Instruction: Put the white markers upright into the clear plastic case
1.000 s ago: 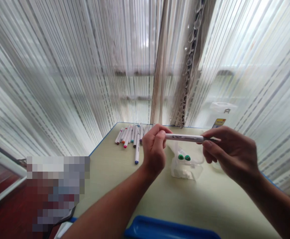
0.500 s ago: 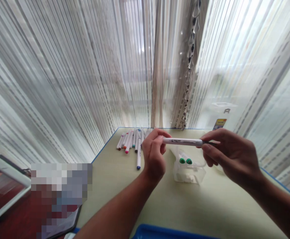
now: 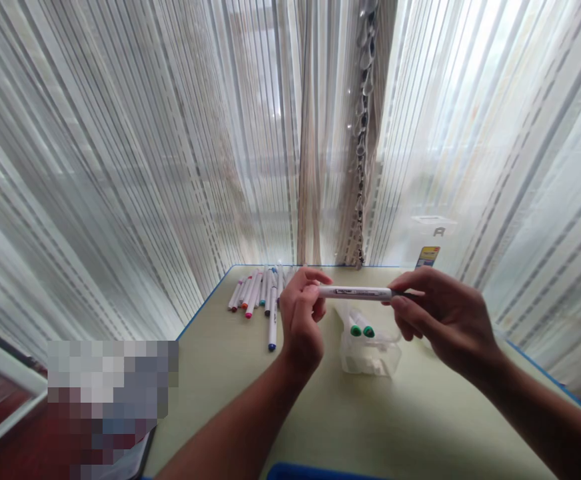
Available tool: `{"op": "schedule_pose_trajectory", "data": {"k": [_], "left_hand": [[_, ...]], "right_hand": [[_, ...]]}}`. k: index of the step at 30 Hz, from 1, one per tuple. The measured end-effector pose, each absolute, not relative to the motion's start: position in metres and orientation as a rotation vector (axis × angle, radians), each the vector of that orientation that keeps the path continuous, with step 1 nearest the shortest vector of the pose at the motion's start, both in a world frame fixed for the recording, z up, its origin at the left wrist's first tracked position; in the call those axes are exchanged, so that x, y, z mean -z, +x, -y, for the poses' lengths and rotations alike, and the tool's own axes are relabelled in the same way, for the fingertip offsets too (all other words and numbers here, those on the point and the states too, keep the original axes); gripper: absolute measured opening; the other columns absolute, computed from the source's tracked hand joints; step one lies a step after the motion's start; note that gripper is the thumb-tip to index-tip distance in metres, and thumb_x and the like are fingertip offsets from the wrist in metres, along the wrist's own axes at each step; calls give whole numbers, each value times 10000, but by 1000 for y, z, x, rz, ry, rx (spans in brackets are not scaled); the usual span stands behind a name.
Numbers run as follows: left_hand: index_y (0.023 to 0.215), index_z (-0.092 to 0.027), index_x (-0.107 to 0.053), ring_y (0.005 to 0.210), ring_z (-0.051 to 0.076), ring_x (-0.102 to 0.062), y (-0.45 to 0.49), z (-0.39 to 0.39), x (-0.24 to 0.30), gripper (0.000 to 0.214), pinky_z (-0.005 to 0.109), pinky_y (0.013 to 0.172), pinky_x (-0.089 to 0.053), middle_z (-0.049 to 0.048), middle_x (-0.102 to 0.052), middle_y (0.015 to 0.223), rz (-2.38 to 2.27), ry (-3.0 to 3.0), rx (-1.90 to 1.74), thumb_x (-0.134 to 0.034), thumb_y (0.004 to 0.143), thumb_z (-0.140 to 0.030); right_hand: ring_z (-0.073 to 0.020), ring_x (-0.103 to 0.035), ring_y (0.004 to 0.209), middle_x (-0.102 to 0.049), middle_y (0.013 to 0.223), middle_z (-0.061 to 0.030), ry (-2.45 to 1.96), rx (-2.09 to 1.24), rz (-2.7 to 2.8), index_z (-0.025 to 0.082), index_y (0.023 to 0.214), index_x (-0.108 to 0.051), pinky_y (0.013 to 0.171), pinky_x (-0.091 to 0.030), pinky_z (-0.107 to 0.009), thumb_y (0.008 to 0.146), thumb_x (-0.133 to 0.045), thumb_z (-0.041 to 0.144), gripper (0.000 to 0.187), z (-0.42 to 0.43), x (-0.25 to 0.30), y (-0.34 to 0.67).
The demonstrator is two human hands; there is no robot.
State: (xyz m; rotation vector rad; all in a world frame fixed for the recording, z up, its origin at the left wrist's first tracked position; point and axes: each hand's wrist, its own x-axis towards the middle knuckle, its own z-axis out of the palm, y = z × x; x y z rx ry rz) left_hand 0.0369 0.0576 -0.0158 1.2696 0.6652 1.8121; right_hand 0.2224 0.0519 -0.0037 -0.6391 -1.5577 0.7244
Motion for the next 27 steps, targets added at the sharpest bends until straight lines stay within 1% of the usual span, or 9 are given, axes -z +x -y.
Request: {"op": "schedule_pose_trajectory", "data": {"k": [5, 10, 19, 23, 27], "left_hand": [[809, -167, -614, 457, 77, -220, 36, -58, 15, 94, 213, 428, -146, -85, -315, 522, -646, 1244, -1744, -549, 812, -234], [807, -166, -614, 469, 77, -236, 35, -59, 17, 116, 201, 442, -170, -81, -330, 518, -725, 1262, -1767, -534, 848, -239], [810, -172, -609, 460, 75, -215, 36, -60, 18, 157, 197, 438, -174, -92, -301, 518, -773, 1286, -1775, -560, 884, -301], [788, -170, -604, 455, 77, -216, 37, -59, 15, 153, 201, 436, -168, -89, -304, 505, -758, 1252, -1766, -551, 849, -299], [776, -165, -609, 460, 82, -224, 37, -58, 14, 130, 203, 438, -157, -80, -312, 507, -693, 1203, -1754, -522, 762, -260]], "right_hand": [[-106, -548, 415, -572, 554, 33, -672, -745, 1524, 177, 880, -684, 370, -432, -206, 879, -759, 299, 143, -50, 3, 221], [-102, -559, 434, -595, 592, 27, -649, -783, 1577, 176, 895, -661, 392, -442, -205, 896, -741, 285, 135, -52, 7, 223], [-109, -549, 412, -593, 576, 30, -627, -779, 1610, 181, 891, -653, 375, -437, -216, 897, -735, 303, 147, -54, 6, 223], [-113, -541, 393, -596, 574, 25, -635, -757, 1569, 174, 887, -670, 349, -429, -222, 876, -758, 326, 176, -53, 6, 223], [-109, -534, 386, -621, 589, 12, -648, -764, 1517, 168, 890, -686, 340, -417, -219, 866, -772, 328, 183, -53, 7, 221]]}}
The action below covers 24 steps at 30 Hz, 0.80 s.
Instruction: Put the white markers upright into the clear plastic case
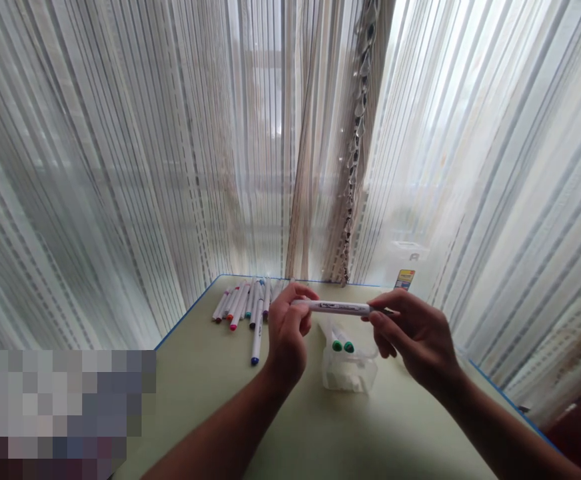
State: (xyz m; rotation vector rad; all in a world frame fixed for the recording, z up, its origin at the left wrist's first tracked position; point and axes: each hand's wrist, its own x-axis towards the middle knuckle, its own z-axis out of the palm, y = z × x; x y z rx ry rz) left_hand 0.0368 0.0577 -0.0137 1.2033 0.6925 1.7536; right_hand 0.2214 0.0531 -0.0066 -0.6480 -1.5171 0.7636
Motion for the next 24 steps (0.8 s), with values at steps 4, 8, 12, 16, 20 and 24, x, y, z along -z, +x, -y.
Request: {"op": "schedule_pose_trajectory", "data": {"k": [4, 8, 12, 16, 20, 24], "left_hand": [[779, -162, -612, 466, 84, -233, 36, -57, 14, 148, 207, 438, -152, -72, -330, 519, -680, 1202, -1750, -506, 712, -241], [787, -165, -611, 463, 84, -222, 36, -58, 16, 136, 211, 440, -153, -80, -318, 507, -689, 1231, -1753, -506, 736, -234], [797, -168, -611, 465, 85, -222, 36, -58, 17, 121, 213, 441, -159, -81, -325, 516, -699, 1252, -1754, -516, 768, -236], [815, -167, -611, 471, 84, -227, 35, -59, 17, 110, 204, 445, -168, -81, -323, 530, -685, 1258, -1739, -538, 791, -247], [848, -172, -611, 476, 83, -246, 35, -58, 15, 109, 196, 451, -183, -85, -323, 529, -685, 1246, -1740, -565, 815, -265], [837, -174, -592, 483, 86, -315, 37, -55, 13, 146, 195, 456, -211, -73, -378, 530, -712, 1248, -1718, -570, 860, -316]], "right_hand": [[-98, -545, 393, -669, 657, -12, -642, -777, 1515, 172, 896, -686, 348, -418, -208, 878, -764, 304, 155, -53, 7, 222], [-102, -552, 397, -662, 649, -9, -636, -777, 1526, 173, 904, -685, 353, -423, -211, 880, -762, 299, 150, -53, 7, 222], [-112, -541, 376, -611, 550, 24, -640, -769, 1541, 176, 899, -688, 345, -425, -214, 881, -762, 306, 151, -53, 6, 224], [-126, -553, 357, -644, 562, 6, -680, -784, 1566, 171, 896, -687, 320, -426, -229, 885, -757, 331, 175, -54, 3, 226], [-134, -540, 324, -615, 507, 17, -687, -803, 1516, 170, 862, -687, 295, -406, -232, 872, -764, 373, 217, -51, -1, 222], [-114, -527, 330, -691, 624, -24, -697, -843, 1432, 170, 861, -696, 297, -389, -226, 878, -759, 367, 208, -50, -1, 221]]}}
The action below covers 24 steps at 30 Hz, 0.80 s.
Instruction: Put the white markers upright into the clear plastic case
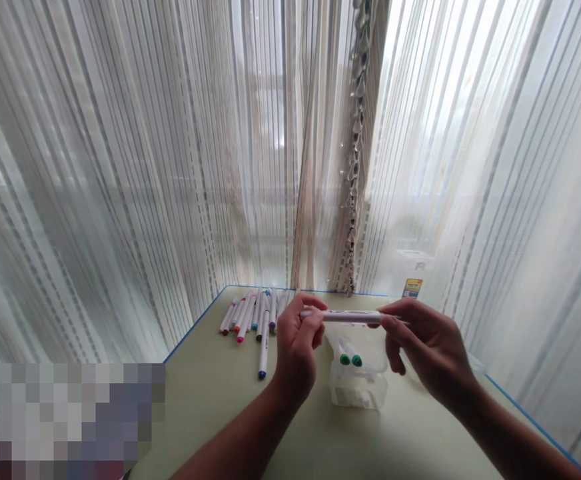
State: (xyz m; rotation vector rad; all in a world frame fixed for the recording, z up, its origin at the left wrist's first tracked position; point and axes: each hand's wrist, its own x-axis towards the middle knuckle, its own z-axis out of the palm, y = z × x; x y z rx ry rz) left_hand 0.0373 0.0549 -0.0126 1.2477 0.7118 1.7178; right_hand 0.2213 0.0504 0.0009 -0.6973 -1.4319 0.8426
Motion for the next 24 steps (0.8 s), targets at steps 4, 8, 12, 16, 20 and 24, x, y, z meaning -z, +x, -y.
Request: {"op": "schedule_pose_trajectory", "data": {"k": [4, 8, 12, 16, 20, 24], "left_hand": [[871, -171, -600, 461, 87, -328, 39, -53, 15, 210, 197, 449, -230, -74, -398, 500, -737, 1335, -1689, -556, 909, -373], [875, -170, -604, 465, 84, -327, 39, -55, 17, 227, 192, 447, -233, -74, -400, 509, -730, 1353, -1691, -570, 914, -391], [859, -163, -612, 489, 79, -334, 38, -55, 15, 215, 179, 449, -219, -66, -402, 535, -712, 1307, -1679, -599, 889, -375], [817, -157, -615, 474, 67, -302, 37, -57, 11, 204, 170, 434, -188, -68, -375, 541, -670, 1203, -1707, -610, 851, -357], [813, -150, -621, 453, 50, -295, 35, -60, 10, 170, 162, 419, -179, -67, -403, 558, -673, 1096, -1758, -635, 818, -320], [867, -145, -639, 441, 38, -319, 33, -63, 11, 188, 167, 411, -201, -35, -524, 626, -672, 1069, -1814, -654, 818, -326]], "right_hand": [[-101, -527, 351, -722, 711, -47, -654, -918, 1410, 172, 851, -697, 302, -370, -213, 879, -761, 338, 180, -57, 2, 227], [-79, -514, 346, -746, 775, -66, -613, -981, 1364, 165, 866, -713, 295, -351, -192, 872, -772, 326, 172, -60, 2, 227], [-75, -514, 336, -751, 758, -69, -600, -1002, 1326, 159, 817, -717, 283, -340, -177, 844, -799, 322, 185, -60, -1, 225], [-68, -517, 325, -757, 769, -61, -578, -998, 1302, 167, 839, -734, 279, -353, -169, 843, -802, 319, 167, -63, -1, 226], [-76, -540, 333, -745, 743, -38, -571, -998, 1320, 180, 886, -753, 282, -381, -172, 845, -803, 310, 145, -66, 1, 228], [-100, -555, 318, -672, 563, 9, -584, -954, 1368, 178, 912, -759, 282, -407, -174, 850, -799, 308, 149, -64, 0, 227]]}}
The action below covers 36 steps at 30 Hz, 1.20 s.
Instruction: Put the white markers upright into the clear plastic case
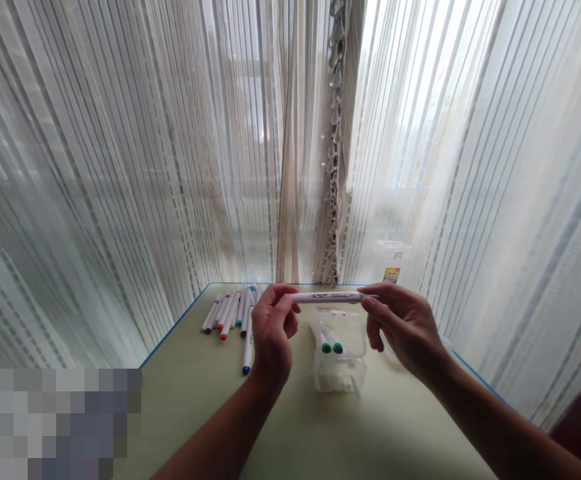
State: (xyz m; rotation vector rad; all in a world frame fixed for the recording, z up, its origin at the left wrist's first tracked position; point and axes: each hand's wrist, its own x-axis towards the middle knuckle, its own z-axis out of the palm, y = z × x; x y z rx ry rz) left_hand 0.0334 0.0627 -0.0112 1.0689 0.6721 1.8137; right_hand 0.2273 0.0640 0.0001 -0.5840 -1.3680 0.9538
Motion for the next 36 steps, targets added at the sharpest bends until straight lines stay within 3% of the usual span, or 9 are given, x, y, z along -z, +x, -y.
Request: {"op": "schedule_pose_trajectory", "data": {"k": [9, 15, 18, 25, 36], "left_hand": [[943, -162, -642, 429, 41, -335, 35, -67, 12, 164, 177, 413, -261, -35, -567, 642, -689, 1064, -1866, -651, 857, -301], [944, -149, -654, 434, 62, -363, 36, -63, 10, 184, 198, 421, -275, -26, -556, 604, -665, 1074, -1874, -593, 851, -295], [952, -147, -655, 443, 63, -362, 37, -61, 9, 183, 202, 418, -260, -8, -592, 645, -664, 1080, -1883, -580, 850, -280], [966, -149, -649, 453, 61, -356, 38, -61, 10, 179, 204, 421, -245, 9, -624, 709, -629, 1094, -1887, -584, 857, -275], [1005, -144, -647, 450, 53, -348, 37, -58, 11, 207, 201, 424, -238, 15, -637, 729, -649, 1142, -1851, -612, 876, -301]], "right_hand": [[-127, -592, 307, -631, 472, 37, -589, -865, 1405, 157, 929, -752, 283, -444, -175, 854, -787, 283, 151, -57, -10, 222], [-113, -582, 310, -671, 528, 18, -579, -917, 1347, 161, 921, -755, 286, -438, -171, 852, -790, 276, 139, -62, -5, 227], [-113, -581, 321, -706, 585, -6, -562, -994, 1293, 164, 917, -759, 288, -434, -177, 826, -813, 280, 157, -64, -4, 228], [-92, -528, 300, -630, 491, 15, -548, -1102, 1198, 159, 817, -769, 283, -397, -154, 719, -882, 287, 197, -62, -12, 224], [-68, -509, 320, -732, 699, -40, -585, -1104, 1140, 165, 772, -778, 278, -378, -166, 688, -897, 318, 212, -66, -11, 226]]}}
